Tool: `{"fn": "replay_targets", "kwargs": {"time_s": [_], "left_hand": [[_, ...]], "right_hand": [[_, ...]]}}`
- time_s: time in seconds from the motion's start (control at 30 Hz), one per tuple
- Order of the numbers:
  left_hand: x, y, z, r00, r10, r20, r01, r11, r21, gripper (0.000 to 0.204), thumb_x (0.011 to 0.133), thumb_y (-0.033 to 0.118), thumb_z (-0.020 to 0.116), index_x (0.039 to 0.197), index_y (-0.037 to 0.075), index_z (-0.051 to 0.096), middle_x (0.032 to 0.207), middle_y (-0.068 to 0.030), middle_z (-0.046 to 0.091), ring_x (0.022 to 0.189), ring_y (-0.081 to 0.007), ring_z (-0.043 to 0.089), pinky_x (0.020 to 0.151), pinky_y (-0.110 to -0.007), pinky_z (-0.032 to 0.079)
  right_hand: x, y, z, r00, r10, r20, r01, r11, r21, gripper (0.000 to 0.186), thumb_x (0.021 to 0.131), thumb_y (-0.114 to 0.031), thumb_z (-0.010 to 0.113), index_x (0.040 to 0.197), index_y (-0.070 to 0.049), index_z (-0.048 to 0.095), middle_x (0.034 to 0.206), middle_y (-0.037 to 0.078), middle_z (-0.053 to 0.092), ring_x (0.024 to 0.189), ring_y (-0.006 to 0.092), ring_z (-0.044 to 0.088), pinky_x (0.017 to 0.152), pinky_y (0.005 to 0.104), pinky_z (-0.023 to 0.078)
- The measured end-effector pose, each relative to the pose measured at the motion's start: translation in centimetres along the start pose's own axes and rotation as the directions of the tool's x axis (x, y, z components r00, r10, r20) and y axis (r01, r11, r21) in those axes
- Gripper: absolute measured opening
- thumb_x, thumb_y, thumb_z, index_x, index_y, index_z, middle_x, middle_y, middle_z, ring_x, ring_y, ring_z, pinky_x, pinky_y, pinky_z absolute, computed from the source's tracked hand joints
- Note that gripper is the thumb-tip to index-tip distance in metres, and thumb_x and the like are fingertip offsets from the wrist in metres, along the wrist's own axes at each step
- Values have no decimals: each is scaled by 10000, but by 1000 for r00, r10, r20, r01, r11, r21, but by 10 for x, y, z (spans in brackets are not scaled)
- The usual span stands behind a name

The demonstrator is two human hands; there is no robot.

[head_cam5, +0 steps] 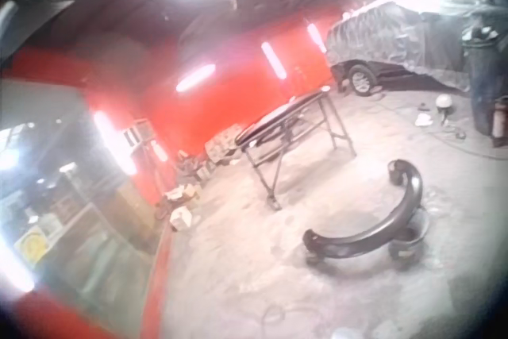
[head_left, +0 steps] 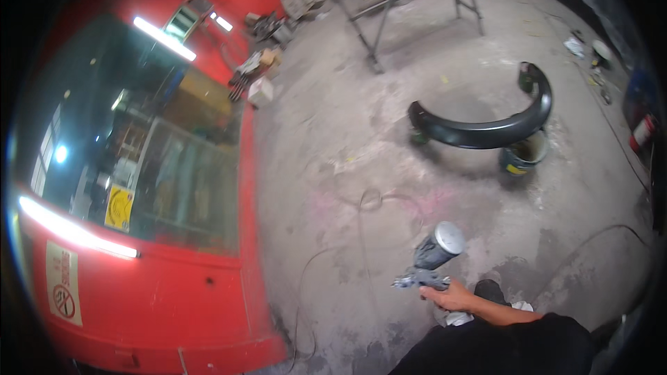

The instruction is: The person uses a spray gun to apply paint to a fender flare and a car panel on a stand. They wipe the nozzle with a cloth between sprays and move around the parts to cover all surfaces.

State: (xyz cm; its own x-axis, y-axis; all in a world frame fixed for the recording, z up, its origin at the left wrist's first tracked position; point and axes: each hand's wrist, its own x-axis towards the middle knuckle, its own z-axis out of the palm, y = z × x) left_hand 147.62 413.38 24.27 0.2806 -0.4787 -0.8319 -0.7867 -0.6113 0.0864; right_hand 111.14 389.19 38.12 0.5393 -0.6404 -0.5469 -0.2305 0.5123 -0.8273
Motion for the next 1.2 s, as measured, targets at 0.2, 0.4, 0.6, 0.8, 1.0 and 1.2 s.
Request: {"fn": "replay_targets", "kwargs": {"time_s": [0.2,0.4,0.6,0.8,1.0,1.2], "left_hand": [[30,141,76,979,173,111,-167,984,-64,543,841,484,495,1076,17,641,1019,-162,612,972,-289,579,854,-382,464],[46,314,154,942,221,254,-176,966,-187,544,860,499,485,1057,17,645,963,-142,621,920,-268,585,822,-369,467],[53,479,206,877,237,418,-67,922,-381,549,879,514,474,1037,18,649,908,-123,630,867,-248,591,790,-356,469],[106,646,247,810,250,530,101,831,-547,557,898,529,464,1018,19,652,852,-103,639,815,-227,597,758,-343,471],[169,779,272,891,115,439,203,764,-612,568,918,544,454,999,19,656,796,-83,648,762,-207,603,726,-330,473],[182,975,301,993,59,98,-30,960,-277,547,964,515,364,914,37,627,767,-144,638,738,-312,612,692,-410,482]], "right_hand": [[-86,16,-117,975,-195,-109,188,980,-68,424,879,-443,604,939,-23,623,676,53,592,634,144,536,619,323,458],[-194,61,-327,807,-228,-544,221,972,-80,385,865,-394,636,945,-17,640,687,36,599,654,105,529,621,308,459],[-273,59,-541,625,-94,-775,197,980,39,322,868,-342,634,842,-22,660,652,1,582,593,80,515,556,266,433],[-253,31,-753,619,-57,-783,208,974,93,325,878,-318,626,736,-26,633,527,-10,511,445,62,452,434,251,350],[-178,29,-935,835,8,-551,5,1000,22,318,869,-311,631,734,-23,640,525,3,520,427,83,468,408,267,359],[-91,40,-1082,972,161,-173,-159,987,26,384,855,-408,626,799,-29,653,545,20,543,460,111,512,440,272,416]]}}
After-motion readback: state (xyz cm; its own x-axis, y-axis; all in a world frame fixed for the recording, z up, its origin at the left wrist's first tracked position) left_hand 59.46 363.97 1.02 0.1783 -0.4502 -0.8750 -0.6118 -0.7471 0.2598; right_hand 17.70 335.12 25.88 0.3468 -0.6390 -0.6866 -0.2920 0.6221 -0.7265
